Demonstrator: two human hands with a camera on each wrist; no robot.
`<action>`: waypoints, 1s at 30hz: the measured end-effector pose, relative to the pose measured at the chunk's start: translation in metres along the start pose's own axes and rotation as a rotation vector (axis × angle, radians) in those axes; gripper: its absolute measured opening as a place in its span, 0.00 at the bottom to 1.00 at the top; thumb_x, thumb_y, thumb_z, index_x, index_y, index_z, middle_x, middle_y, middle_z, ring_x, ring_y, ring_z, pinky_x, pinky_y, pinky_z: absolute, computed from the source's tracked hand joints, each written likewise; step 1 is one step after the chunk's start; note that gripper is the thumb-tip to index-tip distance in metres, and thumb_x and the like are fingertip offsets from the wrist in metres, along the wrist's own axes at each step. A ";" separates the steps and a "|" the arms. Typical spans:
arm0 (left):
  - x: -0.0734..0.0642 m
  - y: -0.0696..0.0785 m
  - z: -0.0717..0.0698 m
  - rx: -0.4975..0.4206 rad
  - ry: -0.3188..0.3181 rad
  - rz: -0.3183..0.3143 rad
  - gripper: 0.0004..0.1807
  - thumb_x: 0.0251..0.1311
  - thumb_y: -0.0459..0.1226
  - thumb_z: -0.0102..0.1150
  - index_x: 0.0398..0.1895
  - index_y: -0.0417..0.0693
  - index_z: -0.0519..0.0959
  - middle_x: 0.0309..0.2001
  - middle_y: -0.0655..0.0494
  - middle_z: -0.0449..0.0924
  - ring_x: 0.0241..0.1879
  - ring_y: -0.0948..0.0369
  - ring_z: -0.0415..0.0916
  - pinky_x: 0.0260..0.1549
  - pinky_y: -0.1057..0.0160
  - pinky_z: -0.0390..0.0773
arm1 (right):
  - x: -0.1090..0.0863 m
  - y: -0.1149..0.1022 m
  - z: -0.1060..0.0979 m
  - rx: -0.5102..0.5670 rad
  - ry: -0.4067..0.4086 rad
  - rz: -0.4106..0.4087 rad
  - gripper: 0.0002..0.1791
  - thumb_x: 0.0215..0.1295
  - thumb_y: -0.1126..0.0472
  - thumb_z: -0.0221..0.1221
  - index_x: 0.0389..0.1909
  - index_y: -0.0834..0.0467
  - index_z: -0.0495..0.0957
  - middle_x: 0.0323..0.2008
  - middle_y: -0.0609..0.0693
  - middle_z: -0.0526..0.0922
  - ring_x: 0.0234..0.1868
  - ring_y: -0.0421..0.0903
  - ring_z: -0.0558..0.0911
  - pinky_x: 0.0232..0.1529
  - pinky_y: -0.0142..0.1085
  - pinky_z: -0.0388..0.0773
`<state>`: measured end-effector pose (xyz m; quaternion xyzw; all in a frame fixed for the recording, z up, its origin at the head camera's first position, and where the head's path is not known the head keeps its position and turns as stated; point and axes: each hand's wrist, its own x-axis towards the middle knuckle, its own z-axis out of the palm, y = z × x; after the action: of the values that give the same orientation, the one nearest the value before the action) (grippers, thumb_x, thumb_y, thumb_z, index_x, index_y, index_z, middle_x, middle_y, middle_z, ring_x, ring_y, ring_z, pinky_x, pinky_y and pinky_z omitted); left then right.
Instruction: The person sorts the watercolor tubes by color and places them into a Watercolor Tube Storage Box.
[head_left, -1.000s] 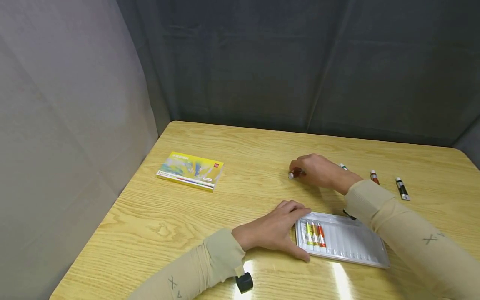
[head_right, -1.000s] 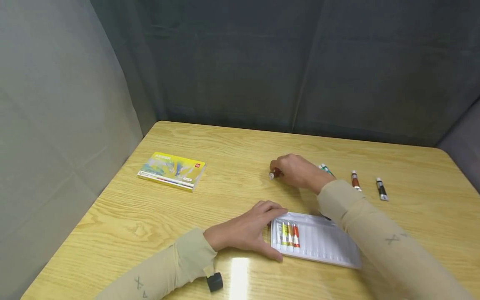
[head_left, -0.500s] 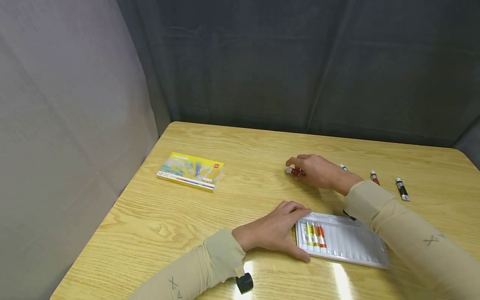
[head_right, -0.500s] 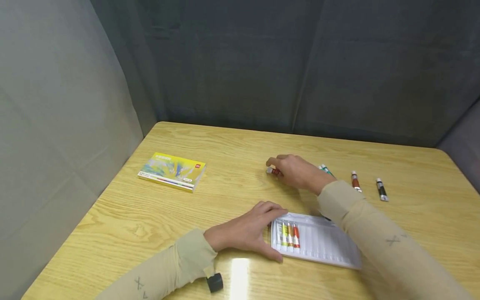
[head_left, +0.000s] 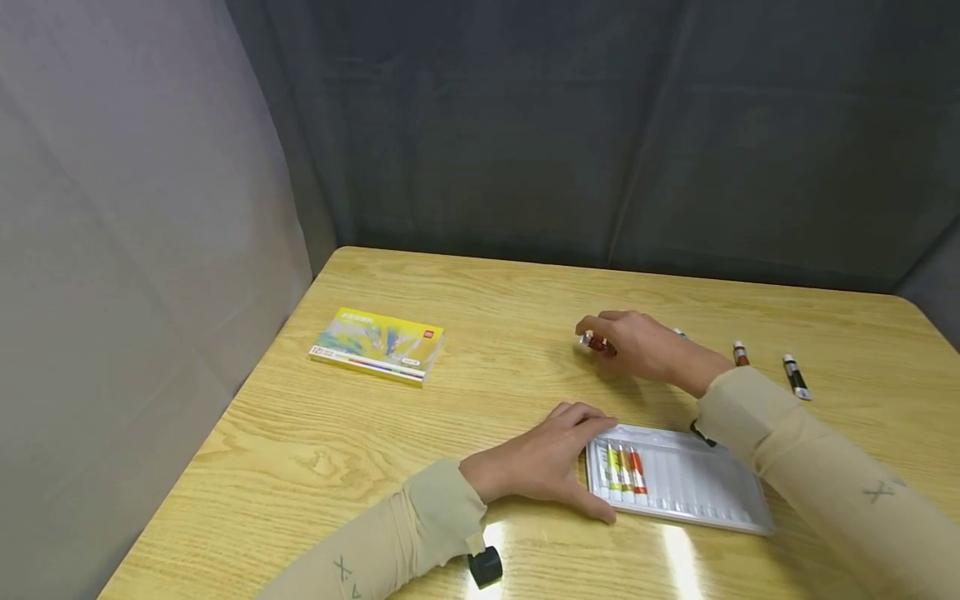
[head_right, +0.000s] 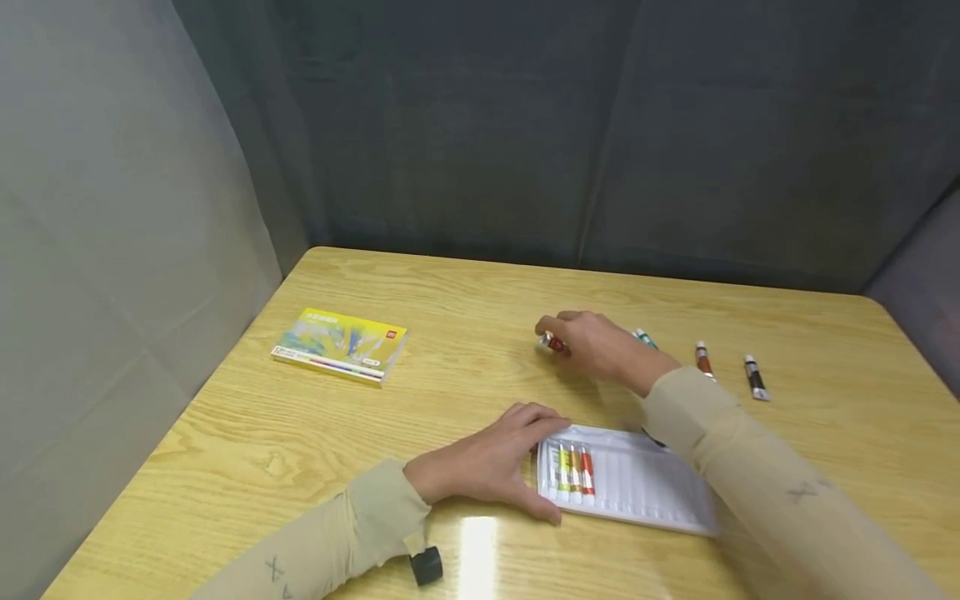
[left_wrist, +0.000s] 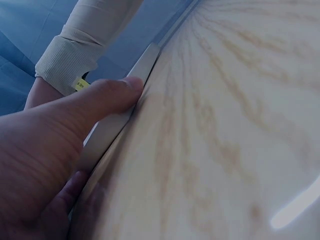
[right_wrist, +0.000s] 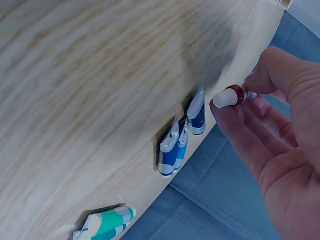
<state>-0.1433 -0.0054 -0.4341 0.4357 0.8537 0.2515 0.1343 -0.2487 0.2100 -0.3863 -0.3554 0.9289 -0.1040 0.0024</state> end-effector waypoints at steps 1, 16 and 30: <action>0.000 0.000 0.000 0.001 0.001 -0.001 0.58 0.51 0.65 0.73 0.82 0.53 0.58 0.76 0.58 0.61 0.73 0.62 0.59 0.74 0.68 0.65 | -0.001 -0.001 -0.001 0.001 0.002 0.004 0.22 0.61 0.68 0.71 0.56 0.59 0.80 0.39 0.51 0.85 0.35 0.41 0.80 0.39 0.39 0.82; 0.001 -0.001 0.002 0.008 0.017 0.015 0.59 0.51 0.64 0.74 0.81 0.51 0.58 0.76 0.56 0.62 0.73 0.60 0.60 0.74 0.66 0.66 | -0.029 -0.017 -0.011 0.003 0.089 0.027 0.17 0.63 0.69 0.65 0.53 0.57 0.81 0.30 0.45 0.79 0.29 0.38 0.73 0.34 0.34 0.74; 0.000 0.002 0.001 0.011 0.021 0.013 0.59 0.50 0.63 0.75 0.81 0.49 0.59 0.75 0.57 0.63 0.73 0.61 0.60 0.74 0.68 0.65 | -0.068 -0.046 -0.009 0.100 0.112 0.113 0.20 0.63 0.66 0.63 0.56 0.57 0.82 0.48 0.51 0.86 0.39 0.39 0.85 0.35 0.30 0.83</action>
<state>-0.1419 -0.0041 -0.4342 0.4393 0.8536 0.2522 0.1213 -0.1677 0.2232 -0.3730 -0.2956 0.9398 -0.1698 -0.0260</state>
